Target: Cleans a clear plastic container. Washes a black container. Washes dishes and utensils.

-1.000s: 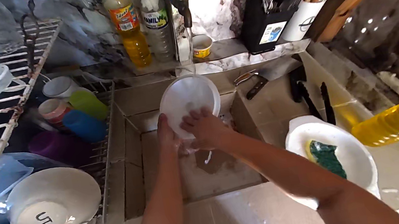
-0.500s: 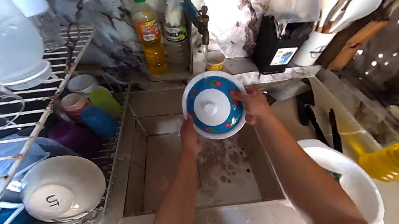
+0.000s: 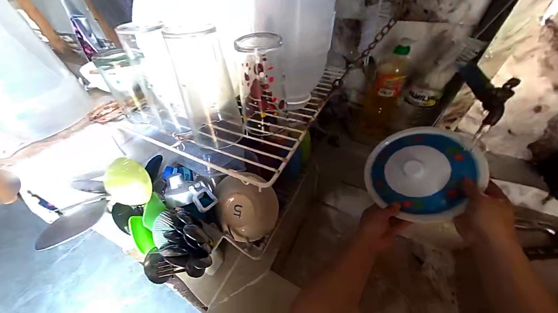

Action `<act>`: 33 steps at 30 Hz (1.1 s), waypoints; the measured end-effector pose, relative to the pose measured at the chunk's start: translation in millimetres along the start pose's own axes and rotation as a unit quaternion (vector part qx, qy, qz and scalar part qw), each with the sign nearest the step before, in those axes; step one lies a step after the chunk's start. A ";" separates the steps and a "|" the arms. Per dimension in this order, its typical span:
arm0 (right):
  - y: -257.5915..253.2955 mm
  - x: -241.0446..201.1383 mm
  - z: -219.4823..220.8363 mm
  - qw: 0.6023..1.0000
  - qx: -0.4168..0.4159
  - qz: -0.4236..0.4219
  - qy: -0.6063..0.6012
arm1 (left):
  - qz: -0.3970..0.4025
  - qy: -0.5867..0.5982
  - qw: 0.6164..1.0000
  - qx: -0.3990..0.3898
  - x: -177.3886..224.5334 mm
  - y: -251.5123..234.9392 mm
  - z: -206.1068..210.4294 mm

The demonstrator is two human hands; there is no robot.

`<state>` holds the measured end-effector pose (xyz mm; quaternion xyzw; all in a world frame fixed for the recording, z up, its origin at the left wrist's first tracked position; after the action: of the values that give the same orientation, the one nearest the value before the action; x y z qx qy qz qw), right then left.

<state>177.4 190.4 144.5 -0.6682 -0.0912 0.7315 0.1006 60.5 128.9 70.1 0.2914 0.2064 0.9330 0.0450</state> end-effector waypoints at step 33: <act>180.8 -27.7 284.7 0.923 -0.204 0.177 -0.273 | -0.031 -0.703 0.706 0.087 15.2 148.0 -153.7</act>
<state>-108.3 9.1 148.4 -0.4541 -0.1423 0.8569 -0.1980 -33.1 -58.0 24.5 0.8588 0.2037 0.4343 0.1801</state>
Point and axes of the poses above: each hand's wrist, its own y-axis away from the middle knuckle, its own z-axis out of the palm, x = y × z, the point moved 3 cm from there along -y, towards the middle knuckle, and after that the axes turned 11 degrees about -z, right-handed, at the moved point
